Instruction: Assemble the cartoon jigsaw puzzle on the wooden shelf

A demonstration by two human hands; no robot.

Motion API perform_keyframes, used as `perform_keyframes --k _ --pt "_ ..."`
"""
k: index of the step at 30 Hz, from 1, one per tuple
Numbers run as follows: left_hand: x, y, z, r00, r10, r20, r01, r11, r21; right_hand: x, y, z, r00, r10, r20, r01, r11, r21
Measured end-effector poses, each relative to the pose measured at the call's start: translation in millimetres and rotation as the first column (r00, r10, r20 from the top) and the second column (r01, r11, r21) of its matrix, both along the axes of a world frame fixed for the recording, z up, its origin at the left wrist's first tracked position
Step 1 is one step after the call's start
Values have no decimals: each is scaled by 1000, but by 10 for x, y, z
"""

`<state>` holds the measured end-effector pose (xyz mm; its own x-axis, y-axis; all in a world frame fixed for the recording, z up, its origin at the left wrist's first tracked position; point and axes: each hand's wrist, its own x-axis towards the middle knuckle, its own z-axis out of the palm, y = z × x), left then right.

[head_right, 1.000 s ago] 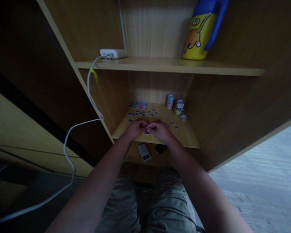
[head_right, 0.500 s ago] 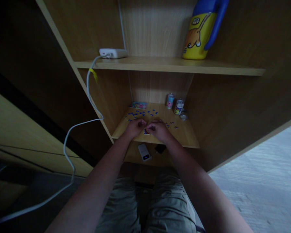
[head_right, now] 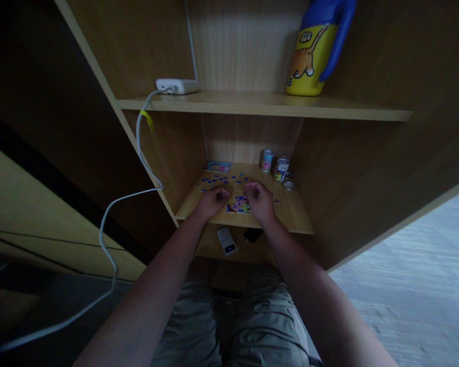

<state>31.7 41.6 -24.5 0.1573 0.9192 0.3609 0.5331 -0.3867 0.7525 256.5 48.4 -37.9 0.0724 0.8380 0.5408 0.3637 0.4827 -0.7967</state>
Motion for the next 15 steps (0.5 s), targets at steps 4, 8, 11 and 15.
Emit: perform_keyframes --k 4,8,11,15 --pt "-12 5 6 999 23 32 -23 1000 -13 84 25 32 983 -127 -132 131 991 22" --pt "-21 18 3 997 54 48 -54 999 -7 345 -4 10 976 -206 -75 205 978 -29" --pt "-26 29 -3 996 68 59 -68 998 1 665 -91 -38 961 -234 146 244 968 -54" --pt "-35 38 -10 993 83 79 -84 996 12 1041 -188 -80 884 -270 381 345 927 -145"
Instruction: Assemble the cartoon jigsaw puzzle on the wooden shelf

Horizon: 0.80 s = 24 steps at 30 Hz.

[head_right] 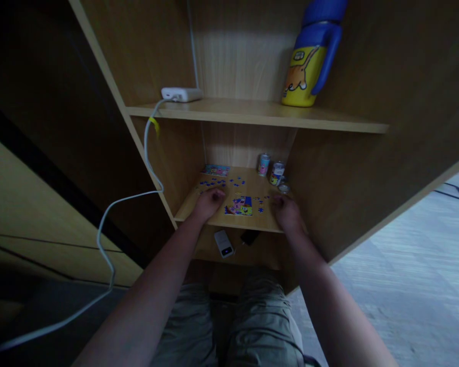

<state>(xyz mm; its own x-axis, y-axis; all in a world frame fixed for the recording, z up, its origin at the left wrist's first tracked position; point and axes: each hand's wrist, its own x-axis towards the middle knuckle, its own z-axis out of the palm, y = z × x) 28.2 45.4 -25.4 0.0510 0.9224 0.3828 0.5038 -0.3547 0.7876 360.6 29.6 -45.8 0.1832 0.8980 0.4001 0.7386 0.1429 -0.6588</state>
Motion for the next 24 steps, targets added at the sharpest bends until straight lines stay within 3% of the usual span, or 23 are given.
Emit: perform_keyframes --k 3,11,20,24 --pt "-8 -2 -2 1000 11 11 -11 1000 4 90 -12 -5 994 -17 104 23 999 -48" --pt "-18 -5 0 1000 8 26 -9 1000 6 -67 -14 -38 917 -43 397 68 996 -50" --pt "-30 23 -36 999 18 44 -19 1000 16 -53 18 -55 900 -57 432 82 996 -40" --pt "-34 26 -52 999 29 41 -30 999 17 -79 3 -5 895 -18 445 89 986 -139"
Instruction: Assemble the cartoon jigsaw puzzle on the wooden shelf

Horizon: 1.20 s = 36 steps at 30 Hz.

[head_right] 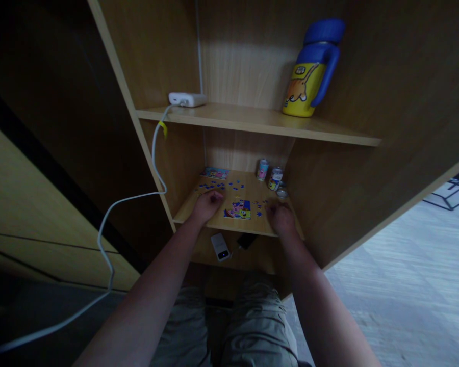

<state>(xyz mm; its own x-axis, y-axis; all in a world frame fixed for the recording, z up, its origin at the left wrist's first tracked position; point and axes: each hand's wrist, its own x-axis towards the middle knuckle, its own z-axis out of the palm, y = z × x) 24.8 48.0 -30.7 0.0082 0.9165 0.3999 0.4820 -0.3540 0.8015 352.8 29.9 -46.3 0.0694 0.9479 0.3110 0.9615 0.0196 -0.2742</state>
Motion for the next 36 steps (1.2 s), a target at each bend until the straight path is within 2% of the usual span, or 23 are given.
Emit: perform_keyframes --k 5,13,16,24,30,36 --pt "-7 7 -4 1000 16 -1 -16 1000 6 -32 -48 105 999 25 19 -23 995 -95" --pt "-18 -27 57 998 60 26 -60 998 9 -149 -157 130 997 -60 43 60 998 -7" --pt "-10 -32 66 997 65 30 -65 998 7 -159 -163 127 998 -47 33 47 999 8" --pt "-13 -36 74 997 79 26 -79 997 15 -120 -139 126 998 36 -47 -39 998 -48" --pt "-25 -41 78 998 64 15 -64 998 15 -141 -116 126 997 -35 -74 34 999 -23" --pt "-27 -3 41 998 58 11 -59 998 15 -142 31 185 998 22 -55 -29 993 -113"
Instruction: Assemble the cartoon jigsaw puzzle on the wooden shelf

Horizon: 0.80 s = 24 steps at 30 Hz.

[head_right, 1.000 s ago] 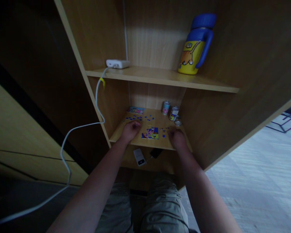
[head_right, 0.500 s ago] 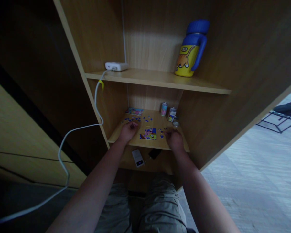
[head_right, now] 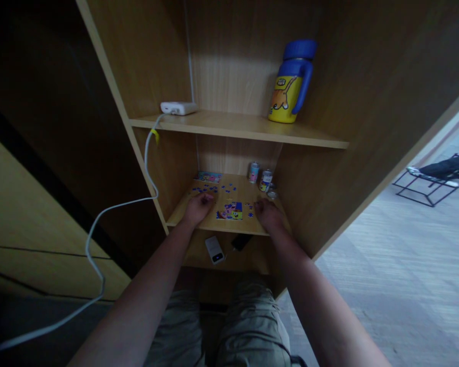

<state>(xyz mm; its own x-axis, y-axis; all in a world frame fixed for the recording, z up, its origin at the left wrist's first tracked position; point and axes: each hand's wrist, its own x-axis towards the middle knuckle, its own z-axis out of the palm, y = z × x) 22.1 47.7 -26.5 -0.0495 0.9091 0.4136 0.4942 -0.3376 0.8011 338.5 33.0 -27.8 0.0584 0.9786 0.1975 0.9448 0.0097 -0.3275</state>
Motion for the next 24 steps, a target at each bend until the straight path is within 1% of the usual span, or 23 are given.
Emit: perform_keyframes --k 3,6,8,10,14,16,18,19,20,22,23,24 --pt "-1 15 -8 1000 2 -3 -2 1000 -4 -39 129 31 999 -49 1 49 997 -66" --pt "2 12 -11 1000 0 -5 0 1000 -6 -94 259 50 988 -145 -55 137 983 -121" --pt "5 6 -15 1000 -2 -5 2 1000 -8 -112 337 63 980 -177 -87 164 976 -143" --pt "10 1 -21 1000 -1 -4 1 1000 -12 -101 406 84 979 -163 -120 144 977 -155" --pt "18 0 -25 1000 -7 2 7 1000 -18 -28 496 152 971 -97 -217 61 984 -167" --pt "19 -4 -21 1000 -14 7 14 1000 -14 -25 503 183 962 -59 -265 19 989 -150" --pt "19 -9 -14 1000 -19 12 19 1000 -13 -85 476 192 937 -12 -350 -26 995 -101" --pt "19 -11 -12 1000 -20 14 20 1000 -14 -144 451 185 909 25 -416 -61 995 -73" --pt "20 -13 -9 1000 -20 14 21 1000 -16 -221 421 171 855 75 -513 -108 994 -35" --pt "21 -16 -6 1000 -23 12 23 1000 -18 -416 354 130 694 193 -694 -248 969 22" --pt "22 -18 -3 1000 -25 10 25 999 -19 -524 324 106 625 240 -743 -315 948 42" --pt "23 -21 0 1000 -28 8 28 999 -20 -632 297 82 584 275 -764 -365 929 55"
